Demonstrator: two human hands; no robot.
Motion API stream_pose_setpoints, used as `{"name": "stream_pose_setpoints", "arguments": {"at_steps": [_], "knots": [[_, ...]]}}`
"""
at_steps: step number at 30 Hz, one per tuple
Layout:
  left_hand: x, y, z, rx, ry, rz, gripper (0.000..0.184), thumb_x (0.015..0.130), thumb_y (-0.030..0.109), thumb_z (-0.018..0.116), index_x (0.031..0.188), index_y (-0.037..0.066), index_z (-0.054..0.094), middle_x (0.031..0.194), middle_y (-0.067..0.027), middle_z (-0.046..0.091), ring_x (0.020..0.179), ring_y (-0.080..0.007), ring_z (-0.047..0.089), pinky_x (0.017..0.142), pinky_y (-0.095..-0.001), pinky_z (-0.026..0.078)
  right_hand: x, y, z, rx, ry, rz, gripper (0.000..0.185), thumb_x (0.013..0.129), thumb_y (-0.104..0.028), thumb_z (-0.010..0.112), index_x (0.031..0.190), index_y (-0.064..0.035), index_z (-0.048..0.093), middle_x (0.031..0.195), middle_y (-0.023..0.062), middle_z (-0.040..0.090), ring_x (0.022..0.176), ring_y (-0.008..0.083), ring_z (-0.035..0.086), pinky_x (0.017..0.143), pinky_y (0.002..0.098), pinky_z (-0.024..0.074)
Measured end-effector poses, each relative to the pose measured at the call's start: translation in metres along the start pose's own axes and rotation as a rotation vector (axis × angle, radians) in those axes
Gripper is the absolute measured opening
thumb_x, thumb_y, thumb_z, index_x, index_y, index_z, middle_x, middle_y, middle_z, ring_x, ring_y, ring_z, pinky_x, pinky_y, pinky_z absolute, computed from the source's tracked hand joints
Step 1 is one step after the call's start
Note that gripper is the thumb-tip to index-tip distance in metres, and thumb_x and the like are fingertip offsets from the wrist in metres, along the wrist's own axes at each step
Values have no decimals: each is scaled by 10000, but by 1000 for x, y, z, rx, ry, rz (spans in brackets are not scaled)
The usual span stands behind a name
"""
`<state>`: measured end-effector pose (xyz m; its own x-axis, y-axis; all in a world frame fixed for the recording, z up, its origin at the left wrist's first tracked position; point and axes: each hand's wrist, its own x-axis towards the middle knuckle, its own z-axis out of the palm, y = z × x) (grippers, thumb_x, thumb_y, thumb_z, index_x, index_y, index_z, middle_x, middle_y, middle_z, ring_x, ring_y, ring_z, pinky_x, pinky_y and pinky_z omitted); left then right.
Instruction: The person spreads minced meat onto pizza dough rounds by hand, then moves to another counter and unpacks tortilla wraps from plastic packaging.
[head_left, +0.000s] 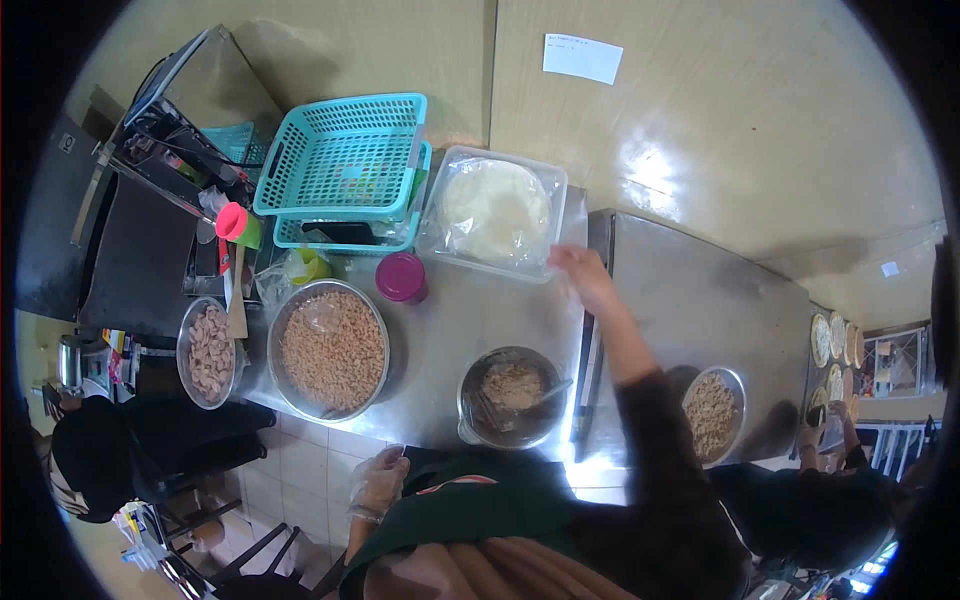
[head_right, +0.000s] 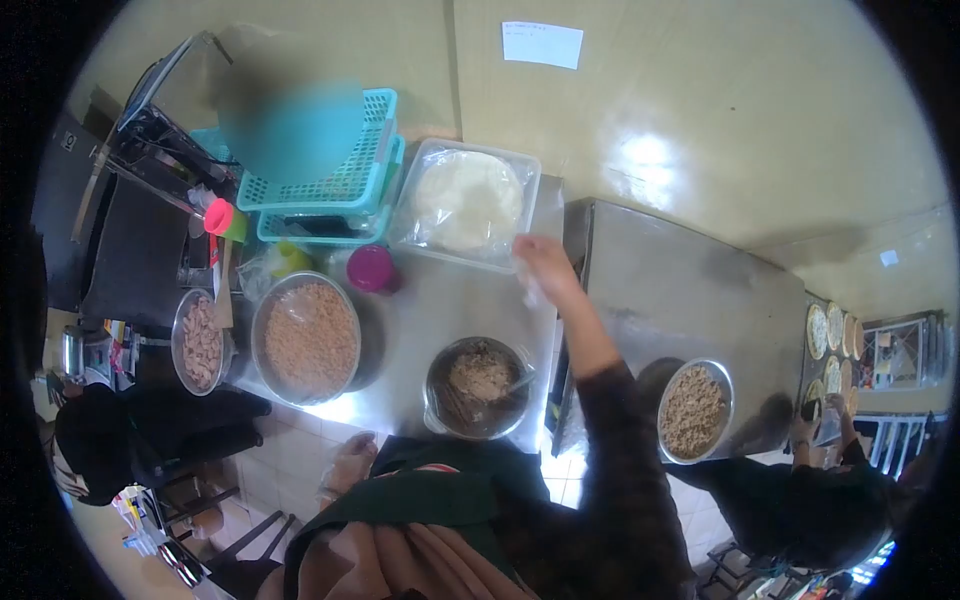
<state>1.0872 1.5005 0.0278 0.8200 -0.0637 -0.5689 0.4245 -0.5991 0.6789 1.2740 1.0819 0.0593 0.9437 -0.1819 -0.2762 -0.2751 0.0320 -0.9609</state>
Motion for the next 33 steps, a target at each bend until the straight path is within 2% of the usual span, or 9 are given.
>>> {"name": "stream_pose_setpoints", "arguments": {"at_steps": [4, 7, 10, 12, 15, 22, 24, 27, 33], "knots": [[-11, 22, -3, -245, 54, -2, 317, 759, 186, 541, 1017, 3, 516, 856, -86, 576, 768, -145, 539, 692, -246, 429, 98, 9, 25, -559, 355, -68, 296, 695, -185, 532, 851, 66, 540, 749, 183, 582, 632, 269, 584, 581, 327, 453], [-26, 41, -12, -243, 85, -111, 320, 762, 139, 542, 1045, -2, 491, 855, -69, 564, 750, -127, 521, 675, -226, 424, 131, 29, 34, -644, 303, 226, 261, 664, -161, 529, 792, 66, 547, 672, 208, 566, 606, 306, 580, 572, 343, 456], [-33, 36, -10, -358, 92, -175, 331, 763, 144, 547, 1051, -8, 484, 852, -67, 556, 736, -115, 509, 666, -214, 419, 150, 54, 19, -1154, -125, -178, 273, 663, -198, 590, 792, 41, 558, 739, 166, 569, 622, 244, 568, 509, 302, 440], [-34, 35, -8, -414, 107, -152, 327, 764, 143, 546, 1046, -11, 487, 856, -69, 555, 735, -113, 510, 664, -212, 419, 149, 56, 14, -253, 68, 190, 250, 662, -245, 621, 724, -6, 588, 734, 102, 570, 583, 214, 550, 476, 285, 416], [-28, 32, -9, -407, 99, -112, 325, 767, 147, 547, 1043, -14, 489, 867, -70, 553, 733, -108, 508, 659, -207, 418, 148, 61, 3, 213, -58, 140, 356, 668, -331, 634, 852, -31, 580, 766, 59, 569, 612, 190, 538, 503, 265, 412], [4, 104, -16, -417, -64, -41, 361, 778, 189, 544, 1066, -13, 467, 903, -54, 543, 775, -105, 497, 711, -207, 404, 118, -14, 36, 221, -46, 237, 578, 689, -412, 600, 1088, -24, 447, 778, 29, 551, 622, 136, 491, 499, 270, 378], [19, 112, -14, -455, -96, 45, 357, 783, 193, 536, 1065, -15, 463, 910, -54, 537, 797, -102, 490, 719, -204, 398, 150, 28, 44, 469, -39, 144, 452, 699, -386, 583, 984, -45, 503, 777, 42, 545, 664, 154, 504, 560, 276, 404], [36, 151, -10, -576, -162, 91, 345, 800, 217, 509, 1056, -10, 465, 939, -62, 525, 860, -116, 485, 735, -217, 389, 165, 58, 36, 276, -200, 112, 291, 710, -265, 568, 900, -47, 530, 798, 64, 547, 728, 175, 534, 618, 271, 432], [112, 206, 10, -1008, -250, -161, 220, 757, 185, 543, 929, 53, 510, 851, -72, 539, 789, -176, 516, 668, -255, 416, 106, -19, 0, 537, -161, 80, 156, 755, -104, 492, 860, 9, 518, 777, 95, 553, 725, 173, 548, 673, 317, 456]]}}
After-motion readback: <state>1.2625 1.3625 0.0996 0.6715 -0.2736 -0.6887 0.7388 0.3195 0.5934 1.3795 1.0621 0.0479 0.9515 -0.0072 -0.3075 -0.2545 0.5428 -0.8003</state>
